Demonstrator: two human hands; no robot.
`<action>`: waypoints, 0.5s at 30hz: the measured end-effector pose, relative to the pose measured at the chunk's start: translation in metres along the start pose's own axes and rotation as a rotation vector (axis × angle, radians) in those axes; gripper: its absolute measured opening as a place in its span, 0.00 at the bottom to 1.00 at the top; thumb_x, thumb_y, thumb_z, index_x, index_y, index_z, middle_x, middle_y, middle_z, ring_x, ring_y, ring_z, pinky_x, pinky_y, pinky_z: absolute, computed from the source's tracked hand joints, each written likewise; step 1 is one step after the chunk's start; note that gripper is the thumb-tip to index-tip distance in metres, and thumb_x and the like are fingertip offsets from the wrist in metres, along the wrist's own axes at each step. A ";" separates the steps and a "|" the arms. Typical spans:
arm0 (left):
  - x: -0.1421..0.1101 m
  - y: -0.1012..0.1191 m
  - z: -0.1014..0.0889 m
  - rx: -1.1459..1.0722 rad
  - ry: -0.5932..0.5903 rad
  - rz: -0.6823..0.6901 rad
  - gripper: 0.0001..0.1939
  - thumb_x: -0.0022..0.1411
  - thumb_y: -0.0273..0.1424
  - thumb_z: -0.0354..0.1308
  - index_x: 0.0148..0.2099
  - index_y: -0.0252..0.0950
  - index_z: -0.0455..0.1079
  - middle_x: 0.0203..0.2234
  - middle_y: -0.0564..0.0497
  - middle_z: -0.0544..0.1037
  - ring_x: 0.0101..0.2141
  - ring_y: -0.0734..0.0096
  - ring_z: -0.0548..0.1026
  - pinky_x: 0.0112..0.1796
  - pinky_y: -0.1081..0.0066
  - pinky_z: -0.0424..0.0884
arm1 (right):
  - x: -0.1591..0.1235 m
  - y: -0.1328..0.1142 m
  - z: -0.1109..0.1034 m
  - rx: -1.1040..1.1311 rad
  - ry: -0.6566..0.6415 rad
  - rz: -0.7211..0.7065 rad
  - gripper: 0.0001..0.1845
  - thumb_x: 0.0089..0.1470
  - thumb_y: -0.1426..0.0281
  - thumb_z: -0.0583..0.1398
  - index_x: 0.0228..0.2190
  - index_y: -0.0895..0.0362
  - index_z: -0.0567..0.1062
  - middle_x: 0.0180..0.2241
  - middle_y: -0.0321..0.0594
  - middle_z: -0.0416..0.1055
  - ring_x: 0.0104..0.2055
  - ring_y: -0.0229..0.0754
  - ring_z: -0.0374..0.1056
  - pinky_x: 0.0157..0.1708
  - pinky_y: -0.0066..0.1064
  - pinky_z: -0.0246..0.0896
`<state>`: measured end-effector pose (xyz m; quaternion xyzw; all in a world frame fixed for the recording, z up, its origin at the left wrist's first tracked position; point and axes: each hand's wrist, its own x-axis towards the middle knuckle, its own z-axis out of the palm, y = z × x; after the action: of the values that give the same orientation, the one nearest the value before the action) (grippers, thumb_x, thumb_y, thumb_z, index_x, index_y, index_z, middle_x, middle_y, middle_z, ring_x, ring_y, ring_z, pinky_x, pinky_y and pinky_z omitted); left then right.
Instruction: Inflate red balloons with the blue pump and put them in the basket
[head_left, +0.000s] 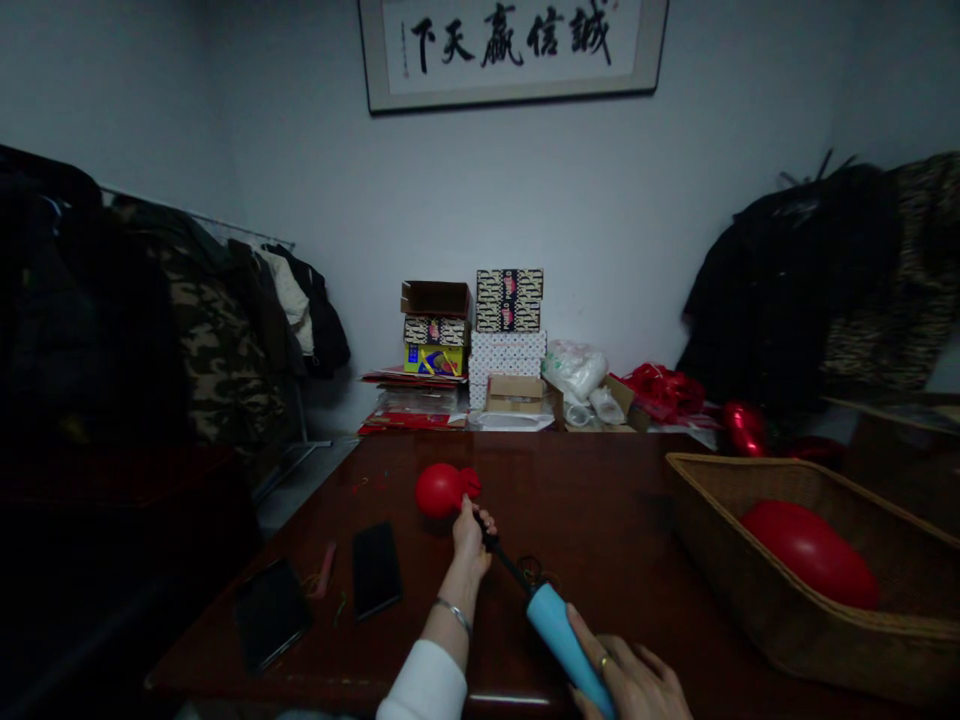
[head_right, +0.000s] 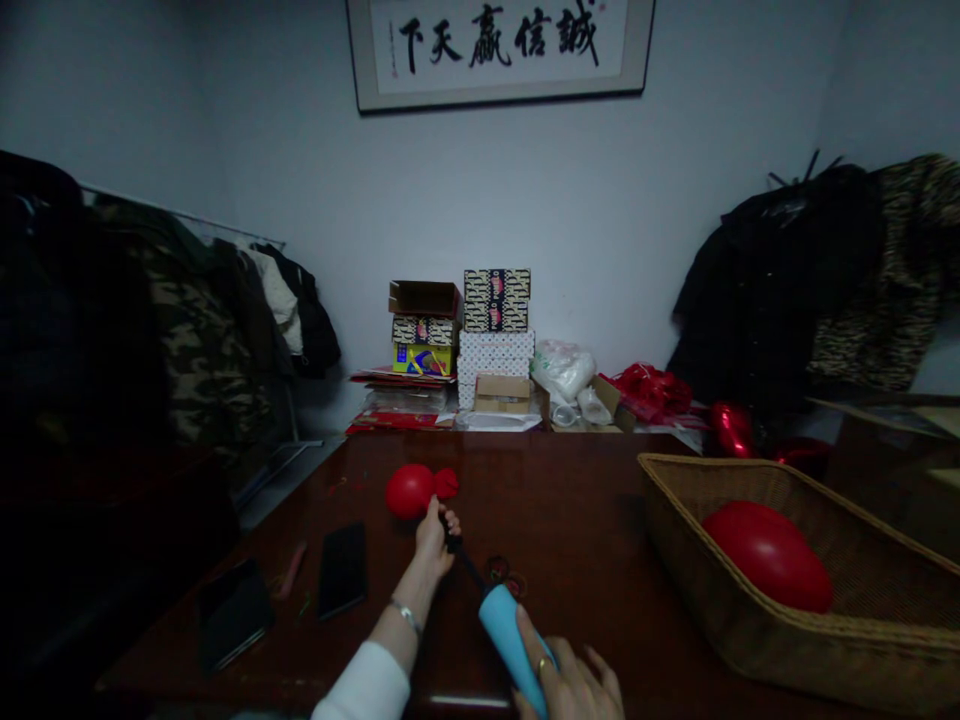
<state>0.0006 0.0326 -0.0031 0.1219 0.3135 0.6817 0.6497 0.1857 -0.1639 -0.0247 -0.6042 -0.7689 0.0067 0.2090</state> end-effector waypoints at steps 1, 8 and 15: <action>-0.002 -0.001 0.000 0.010 -0.010 0.000 0.16 0.60 0.40 0.53 0.26 0.36 0.55 0.13 0.59 0.59 0.13 0.83 0.58 0.14 0.82 0.52 | 0.004 -0.003 -0.001 0.005 0.008 0.003 0.31 0.51 0.62 0.55 0.57 0.40 0.56 0.42 0.36 0.72 0.40 0.42 0.70 0.46 0.36 0.57; -0.020 -0.008 0.005 0.068 -0.017 -0.023 0.18 0.56 0.44 0.56 0.27 0.36 0.57 0.14 0.56 0.63 0.14 0.80 0.62 0.16 0.79 0.57 | 0.032 -0.033 -0.013 0.000 -0.013 0.059 0.29 0.52 0.66 0.52 0.56 0.46 0.58 0.41 0.40 0.71 0.41 0.42 0.69 0.48 0.37 0.53; -0.028 -0.017 0.006 0.069 -0.014 -0.040 0.20 0.51 0.45 0.60 0.25 0.36 0.58 0.15 0.54 0.66 0.16 0.77 0.65 0.18 0.77 0.60 | 0.049 -0.049 -0.011 -0.080 -0.008 0.115 0.31 0.51 0.71 0.52 0.57 0.49 0.56 0.44 0.42 0.70 0.42 0.43 0.68 0.48 0.40 0.52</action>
<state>0.0209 0.0066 -0.0017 0.1429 0.3345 0.6566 0.6607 0.1347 -0.1343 0.0134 -0.6552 -0.7335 -0.0098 0.1806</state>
